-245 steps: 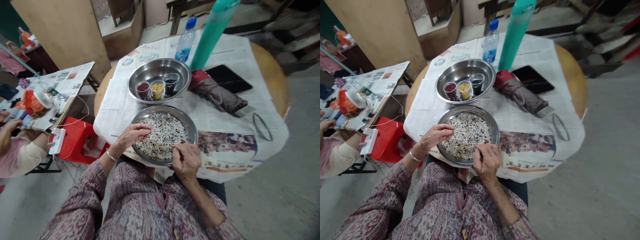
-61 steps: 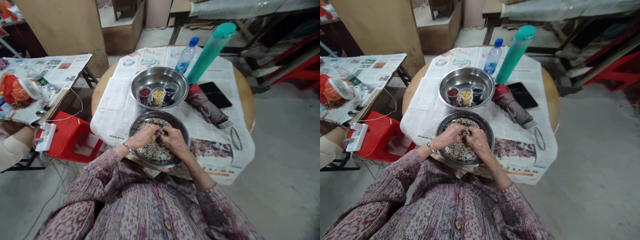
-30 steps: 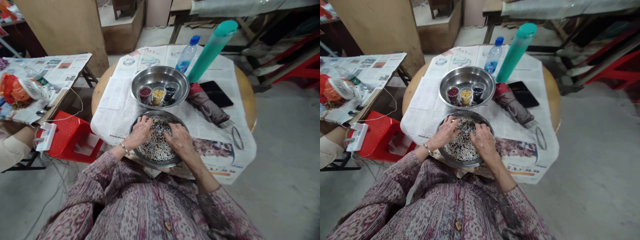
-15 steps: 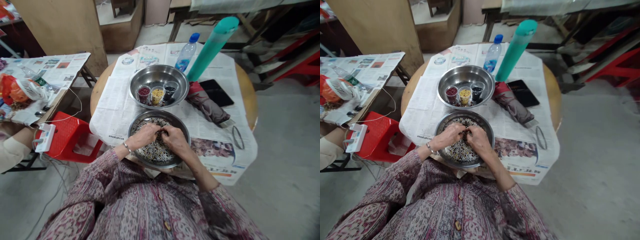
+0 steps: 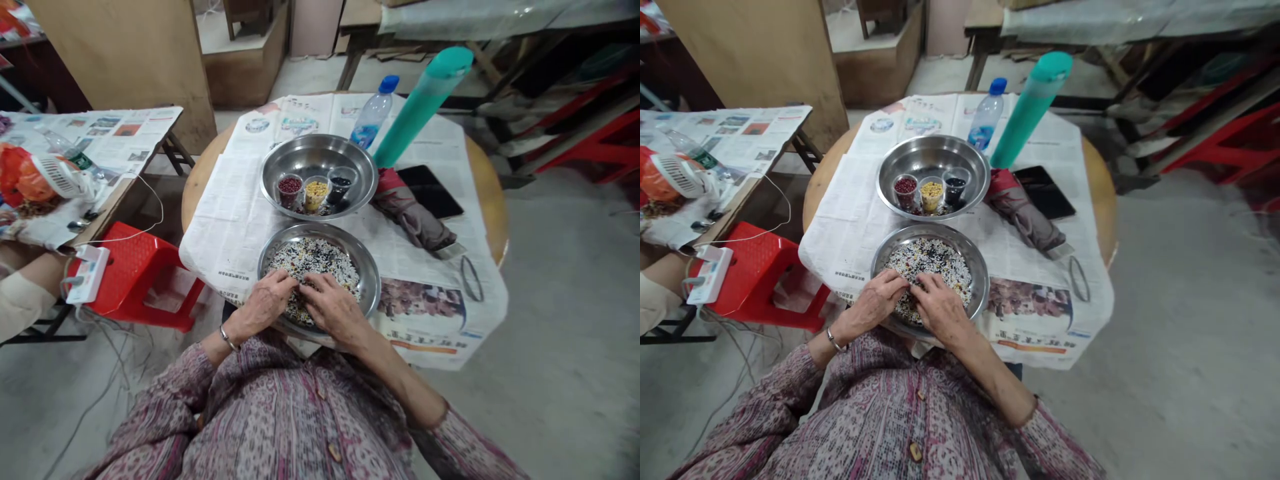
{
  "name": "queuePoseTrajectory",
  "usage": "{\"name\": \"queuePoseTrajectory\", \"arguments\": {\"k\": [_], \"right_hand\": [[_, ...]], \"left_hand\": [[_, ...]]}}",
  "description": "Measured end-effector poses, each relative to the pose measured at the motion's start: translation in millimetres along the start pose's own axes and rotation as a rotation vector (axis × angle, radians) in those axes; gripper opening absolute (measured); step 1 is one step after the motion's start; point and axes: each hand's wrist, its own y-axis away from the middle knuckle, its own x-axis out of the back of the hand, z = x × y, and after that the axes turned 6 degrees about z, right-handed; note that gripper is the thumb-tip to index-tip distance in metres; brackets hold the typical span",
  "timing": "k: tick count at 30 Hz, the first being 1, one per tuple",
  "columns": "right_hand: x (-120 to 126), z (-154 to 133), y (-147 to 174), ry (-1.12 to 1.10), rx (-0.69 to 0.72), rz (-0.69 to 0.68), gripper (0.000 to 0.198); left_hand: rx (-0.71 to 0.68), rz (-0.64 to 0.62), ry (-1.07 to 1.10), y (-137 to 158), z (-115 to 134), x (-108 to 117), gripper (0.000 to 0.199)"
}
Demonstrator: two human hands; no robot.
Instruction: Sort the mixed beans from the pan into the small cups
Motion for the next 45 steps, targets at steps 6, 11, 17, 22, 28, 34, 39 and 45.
{"name": "queuePoseTrajectory", "arguments": {"k": [6, 11, 17, 22, 28, 34, 39, 45], "right_hand": [[-6.1, 15.7, -31.8, 0.135, 0.037, 0.001, 0.046], [-0.2, 28.7, -48.1, 0.180, 0.011, -0.077, 0.024], [17.1, 44.1, -25.0, 0.230, -0.140, -0.002, 0.024], [28.2, 42.9, 6.9, 0.327, -0.215, -0.005, 0.043], [-0.1, 34.5, 16.3, 0.149, -0.218, 0.061, 0.041], [-18.0, 33.6, -5.9, -0.117, -0.330, 0.146, 0.033], [3.4, 33.3, -29.5, -0.213, -0.389, 0.242, 0.034], [16.9, 38.3, -13.5, -0.118, -0.317, 0.296, 0.028]], "left_hand": [[0.061, 0.259, 0.059, 5.1, -1.5, -18.7, 0.022], [0.056, 0.207, 0.011, 5.8, -2.4, -18.4, 0.021], [0.077, 0.096, -0.028, 3.4, 0.9, -11.6, 0.020], [0.133, -0.087, -0.223, -3.0, 11.8, 4.3, 0.072], [0.103, -0.253, -0.212, -10.0, 24.7, 14.7, 0.040], [0.106, -0.138, 0.071, -27.2, 18.4, -15.3, 0.029], [0.076, 0.038, 0.090, -53.6, 3.7, -17.0, 0.027], [0.157, 0.034, -0.099, -59.6, -4.6, -1.4, 0.038]]}}
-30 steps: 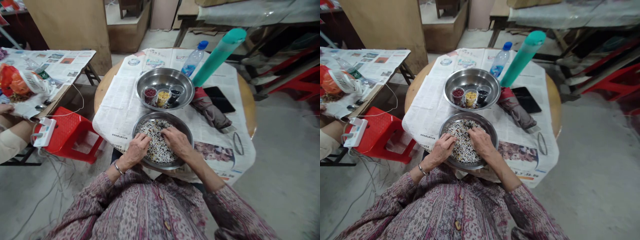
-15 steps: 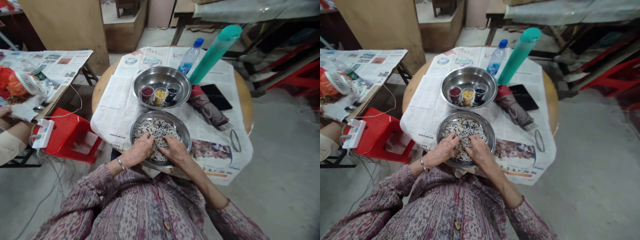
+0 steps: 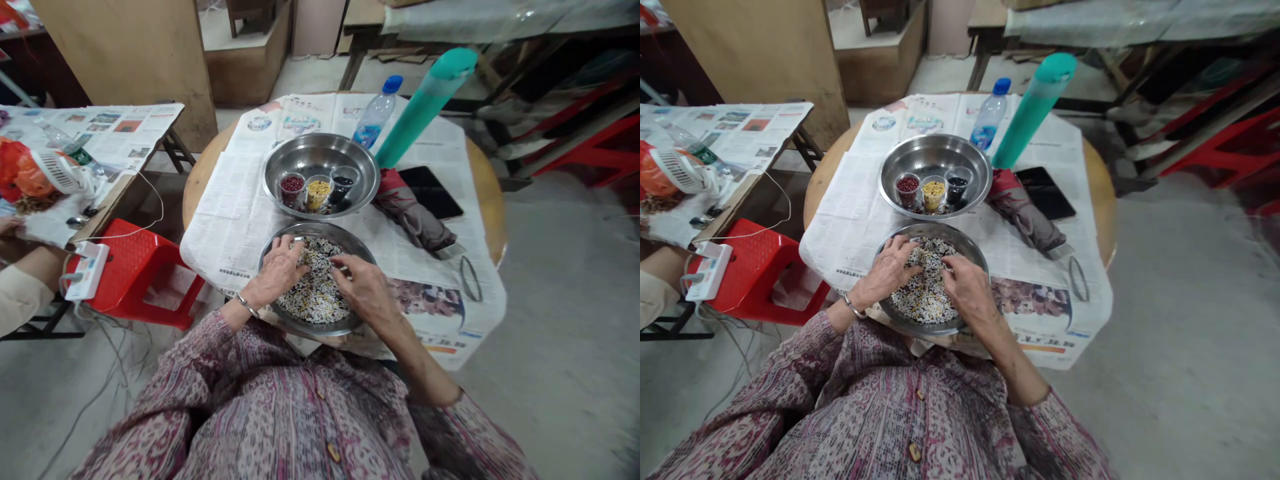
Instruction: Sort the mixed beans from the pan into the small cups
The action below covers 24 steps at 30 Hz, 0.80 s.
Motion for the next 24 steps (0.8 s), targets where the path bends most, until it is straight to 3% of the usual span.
{"name": "queuePoseTrajectory", "arguments": {"k": [3, 8, 15, 19, 24], "right_hand": [[-0.7, 4.8, 26.0, 0.132, 0.062, -0.151, 0.024], [-21.2, 4.8, 52.2, 0.161, 0.177, -0.227, 0.030], [-29.0, 7.7, 9.9, 0.007, -0.044, -0.036, 0.020], [-21.6, 9.2, -3.2, -0.107, -0.004, 0.105, 0.026], [-17.0, 10.3, 11.2, -0.051, 0.014, 0.264, 0.035]], "left_hand": [[0.022, -0.067, -0.006, 8.3, -1.9, -5.5, 0.051], [-0.074, -0.102, 0.184, 21.6, 1.7, -16.1, 0.028], [-0.126, -0.035, 0.283, 38.9, 10.3, -18.4, 0.018], [-0.275, -0.218, 0.160, 50.3, 19.5, -13.1, 0.019], [-0.486, -0.395, 0.023, 42.0, 32.7, -5.9, 0.024]]}}
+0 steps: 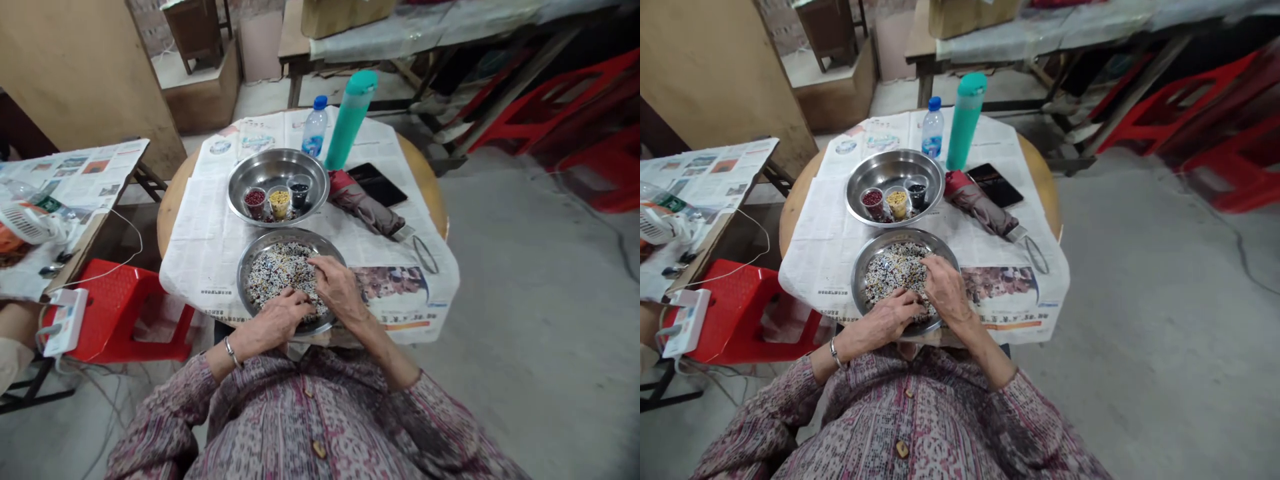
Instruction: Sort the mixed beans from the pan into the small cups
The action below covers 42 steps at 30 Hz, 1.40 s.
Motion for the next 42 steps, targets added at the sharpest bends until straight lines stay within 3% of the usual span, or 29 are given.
{"name": "queuePoseTrajectory", "arguments": {"k": [4, 8, 12, 17, 23, 26, 29, 32, 35, 38, 42], "right_hand": [[2.8, 0.2, 15.1, 0.049, -0.037, 0.027, 0.041], [1.1, -0.6, 19.7, 0.066, -0.073, 0.019, 0.046], [0.7, -1.4, 19.1, 0.067, -0.073, 0.016, 0.045], [2.5, -3.4, 21.2, 0.090, -0.057, 0.004, 0.042], [3.0, -4.1, 22.1, 0.129, -0.032, -0.046, 0.033], [8.0, -6.3, 19.9, 0.140, 0.020, -0.105, 0.029], [12.4, -15.4, 18.2, 0.134, 0.192, -0.267, 0.027], [7.8, -30.4, 17.5, 0.123, 0.395, -0.464, 0.031], [-7.0, -41.2, 13.5, 0.134, 0.518, -0.575, 0.035], [-23.9, -40.9, 2.1, 0.166, 0.537, -0.594, 0.037], [-30.8, -25.4, -16.7, 0.272, 0.459, -0.499, 0.036]], "left_hand": [[-0.040, 0.032, -0.164, -22.2, -9.9, 8.1, 0.022], [0.043, 0.079, -0.194, -46.5, -30.7, 13.5, 0.042], [0.119, 0.120, -0.120, -58.1, -53.6, 17.4, 0.024], [0.214, 0.175, -0.069, -37.1, -62.1, 18.8, 0.026], [0.118, 0.084, -0.029, 9.6, -27.7, 22.2, 0.017], [0.096, 0.103, 0.000, 23.7, -18.1, 24.8, 0.016], [0.159, 0.268, 0.038, 30.8, -22.7, 16.5, 0.022], [0.246, 0.548, 0.104, 33.5, -30.4, -1.7, 0.025], [0.305, 0.773, 0.131, 33.3, -33.5, -18.0, 0.026], [0.310, 0.855, 0.117, 33.2, -34.2, -25.5, 0.026], [0.251, 0.899, 0.136, 36.3, -35.1, -28.2, 0.024]]}}
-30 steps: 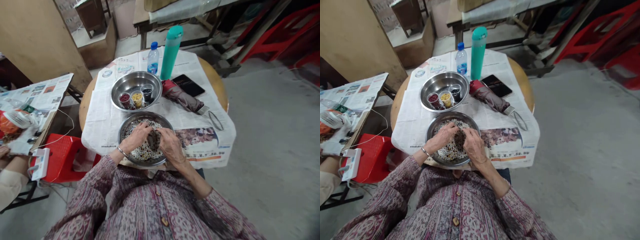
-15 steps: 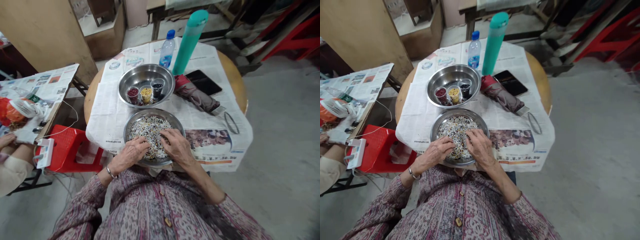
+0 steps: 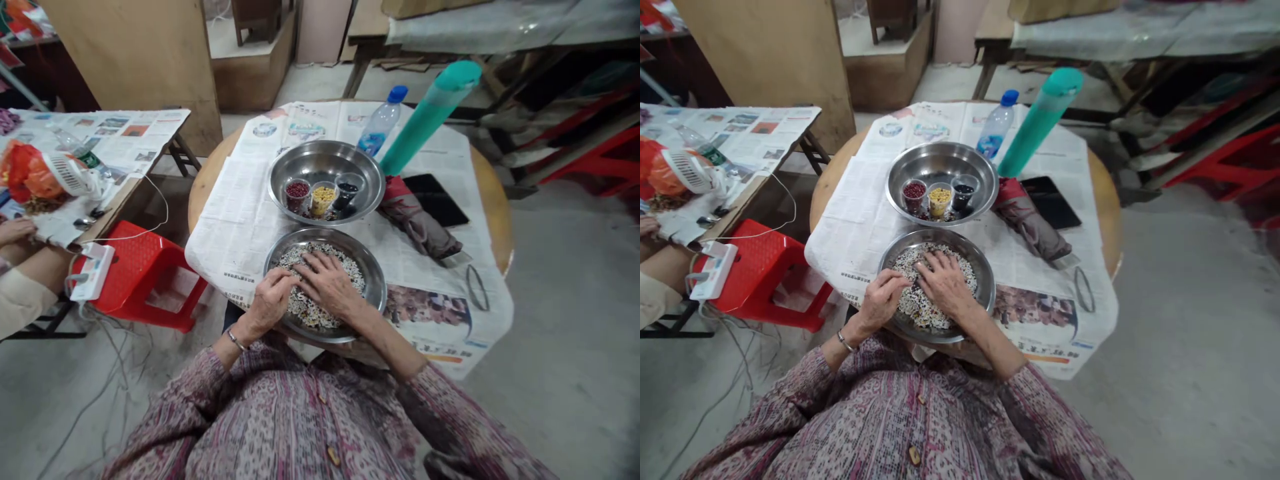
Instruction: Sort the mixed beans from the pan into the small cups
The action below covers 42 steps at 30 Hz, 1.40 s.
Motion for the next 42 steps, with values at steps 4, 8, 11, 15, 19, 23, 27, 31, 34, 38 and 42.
{"name": "queuePoseTrajectory", "arguments": {"k": [4, 8, 11, 15, 19, 23, 27, 31, 34, 38, 42], "right_hand": [[10.4, 23.3, 15.1, 0.059, -0.130, 0.015, 0.030], [25.0, 27.2, 46.0, 0.052, -0.149, -0.010, 0.025], [27.4, 11.8, 61.3, -0.048, -0.102, -0.009, 0.030], [15.4, -17.1, 55.2, -0.176, -0.025, -0.048, 0.031], [2.6, -26.4, 25.3, -0.199, 0.071, -0.114, 0.025], [2.8, -8.4, -0.1, -0.064, 0.057, -0.078, 0.027], [10.5, 19.5, 1.8, 0.078, -0.136, 0.063, 0.028], [11.7, 33.8, 21.5, 0.079, -0.294, 0.068, 0.042], [6.1, 30.3, 28.6, -0.103, -0.351, 0.044, 0.034], [-0.1, 9.6, 21.5, -0.412, -0.394, 0.054, 0.024], [2.8, -24.3, 16.2, -0.567, -0.306, 0.000, 0.021]], "left_hand": [[-0.002, -0.011, 0.045, 3.5, -1.8, 2.4, 0.025], [-0.057, -0.030, 0.020, 3.5, -5.8, 7.2, 0.018], [-0.111, -0.039, 0.029, 2.5, -8.9, 12.0, 0.015], [-0.070, -0.138, 0.008, 2.8, -10.0, 14.9, 0.016], [-0.043, -0.160, -0.017, 6.0, -11.7, 11.7, 0.020], [-0.048, -0.128, -0.039, 9.6, -15.0, 6.8, 0.026], [-0.053, -0.152, -0.051, 10.6, -16.4, 5.3, 0.025], [-0.078, -0.146, -0.049, 10.6, -17.1, 5.0, 0.024], [-0.110, -0.104, -0.046, 10.9, -18.5, 4.1, 0.022], [-0.128, -0.079, -0.051, 11.2, -19.2, 3.2, 0.021], [-0.115, -0.020, -0.030, 12.1, -17.9, 3.0, 0.023]]}}
